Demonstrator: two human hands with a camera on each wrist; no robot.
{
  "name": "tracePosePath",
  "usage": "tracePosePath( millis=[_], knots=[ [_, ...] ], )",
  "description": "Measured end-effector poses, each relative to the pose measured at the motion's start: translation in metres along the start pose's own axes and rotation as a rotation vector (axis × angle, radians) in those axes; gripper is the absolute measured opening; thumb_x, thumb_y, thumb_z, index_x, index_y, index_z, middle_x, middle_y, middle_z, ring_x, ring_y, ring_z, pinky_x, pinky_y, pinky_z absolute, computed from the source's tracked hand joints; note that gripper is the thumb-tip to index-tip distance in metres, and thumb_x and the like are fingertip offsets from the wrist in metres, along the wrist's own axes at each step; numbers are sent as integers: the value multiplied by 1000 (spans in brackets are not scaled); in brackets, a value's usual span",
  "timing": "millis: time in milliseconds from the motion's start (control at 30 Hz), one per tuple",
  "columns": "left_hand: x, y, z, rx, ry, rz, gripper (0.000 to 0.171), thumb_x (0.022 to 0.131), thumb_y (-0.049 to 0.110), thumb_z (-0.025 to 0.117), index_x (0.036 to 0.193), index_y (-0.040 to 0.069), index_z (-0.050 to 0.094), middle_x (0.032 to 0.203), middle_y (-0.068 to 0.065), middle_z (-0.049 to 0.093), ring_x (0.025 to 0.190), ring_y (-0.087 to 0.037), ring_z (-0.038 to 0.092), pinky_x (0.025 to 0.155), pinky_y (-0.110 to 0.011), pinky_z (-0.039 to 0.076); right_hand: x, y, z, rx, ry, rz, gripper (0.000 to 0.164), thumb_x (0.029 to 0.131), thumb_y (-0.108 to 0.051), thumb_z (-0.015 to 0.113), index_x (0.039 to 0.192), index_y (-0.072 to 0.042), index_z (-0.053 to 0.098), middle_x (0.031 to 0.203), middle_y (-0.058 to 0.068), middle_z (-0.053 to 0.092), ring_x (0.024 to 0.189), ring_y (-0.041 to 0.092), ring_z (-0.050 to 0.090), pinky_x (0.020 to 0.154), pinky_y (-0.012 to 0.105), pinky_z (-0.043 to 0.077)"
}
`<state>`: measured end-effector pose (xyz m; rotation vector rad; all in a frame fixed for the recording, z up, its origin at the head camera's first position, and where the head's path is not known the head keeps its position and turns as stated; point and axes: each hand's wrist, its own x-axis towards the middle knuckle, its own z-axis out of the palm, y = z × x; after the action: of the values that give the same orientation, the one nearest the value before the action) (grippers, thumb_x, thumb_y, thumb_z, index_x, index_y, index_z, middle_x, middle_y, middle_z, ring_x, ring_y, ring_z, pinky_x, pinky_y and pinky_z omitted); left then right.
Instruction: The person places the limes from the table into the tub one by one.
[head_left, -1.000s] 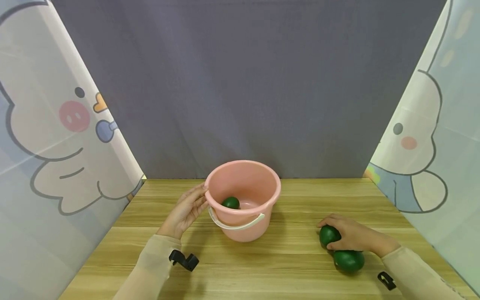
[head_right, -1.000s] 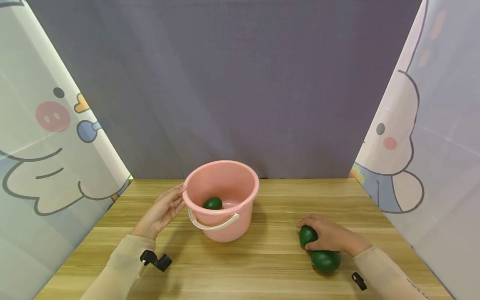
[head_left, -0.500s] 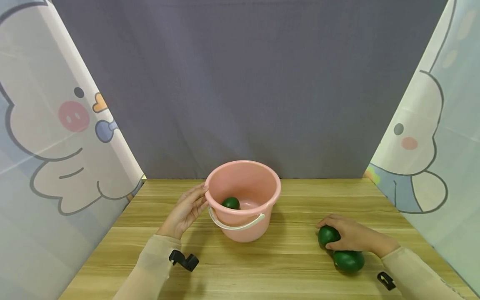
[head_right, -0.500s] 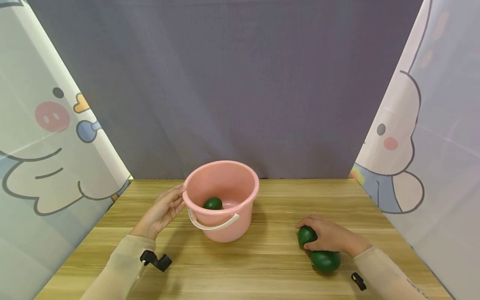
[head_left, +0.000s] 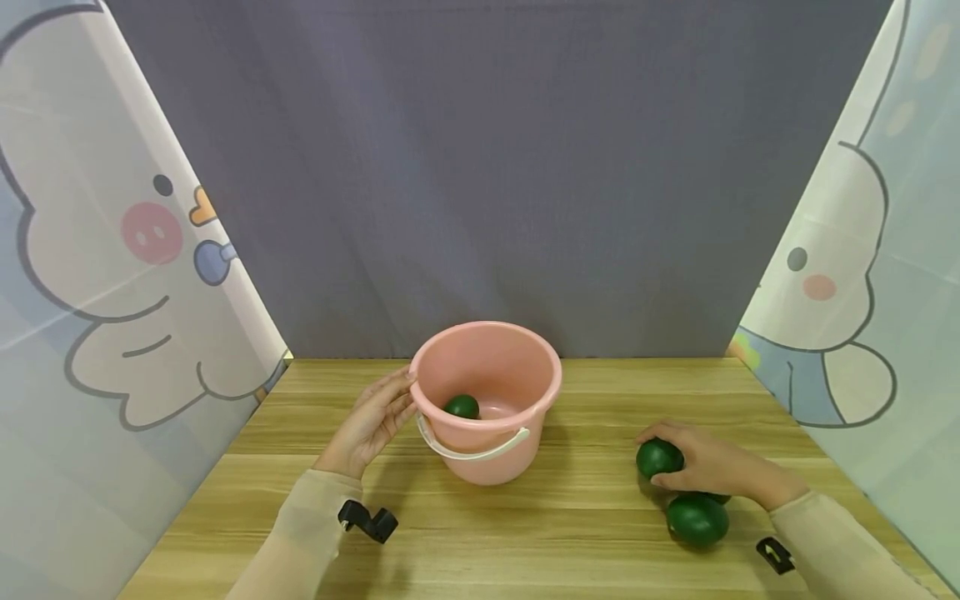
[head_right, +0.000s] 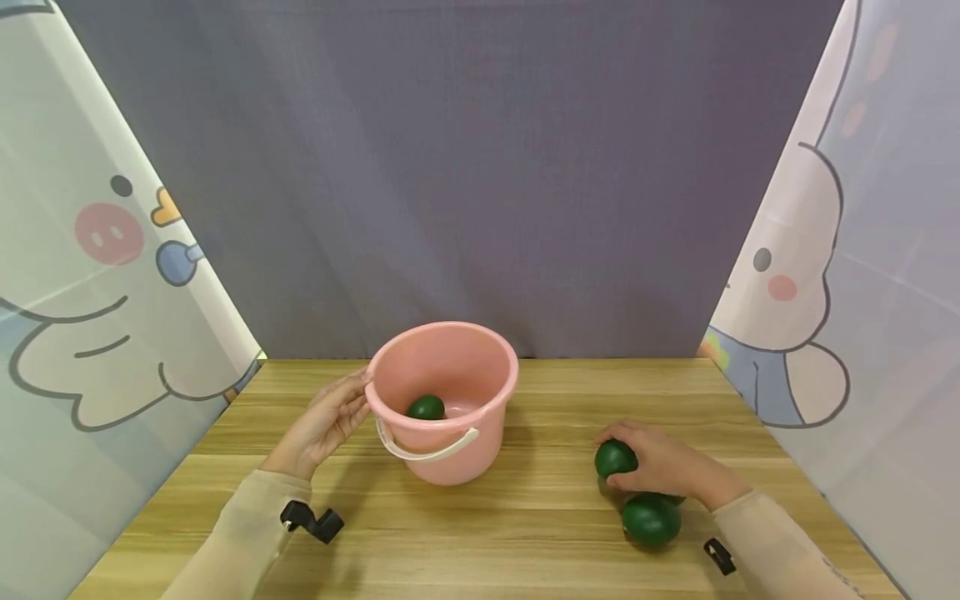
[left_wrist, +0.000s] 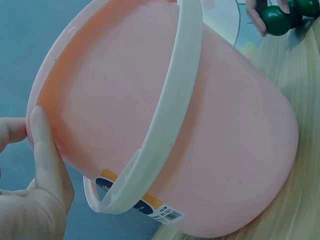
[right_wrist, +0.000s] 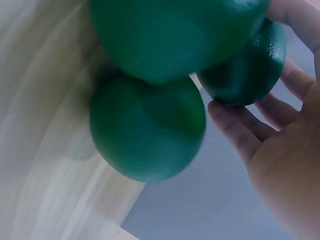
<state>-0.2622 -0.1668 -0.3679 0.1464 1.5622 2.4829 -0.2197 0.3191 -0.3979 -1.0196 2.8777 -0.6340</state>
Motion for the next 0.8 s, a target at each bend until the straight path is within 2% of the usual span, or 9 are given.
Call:
tracePosePath(
  millis=[200, 400, 800],
  knots=[
    [-1, 0, 0, 4, 0, 2, 50, 106, 12, 52, 151, -1, 36, 112, -8, 59, 79, -5, 63, 73, -10, 57, 0, 2, -8, 28, 57, -76, 49, 89, -30, 79, 128, -6, 60, 122, 15, 61, 93, 12, 62, 67, 26, 58],
    [-1, 0, 0, 10, -1, 3, 51, 105, 13, 53, 151, 0, 35, 114, -8, 58, 79, -5, 62, 74, -10, 57, 0, -1, -18, -34, 155, -148, 47, 83, -19, 84, 123, -9, 61, 115, 10, 62, 88, 6, 60, 64, 24, 57],
    [-1, 0, -1, 12, -2, 6, 52, 105, 13, 54, 151, -1, 35, 115, -9, 57, 79, -4, 62, 73, -9, 57, 3, -9, -32, -144, 291, -214, 56, 72, -13, 91, 121, -13, 64, 115, 4, 64, 95, 11, 61, 69, 26, 59]
  ],
)
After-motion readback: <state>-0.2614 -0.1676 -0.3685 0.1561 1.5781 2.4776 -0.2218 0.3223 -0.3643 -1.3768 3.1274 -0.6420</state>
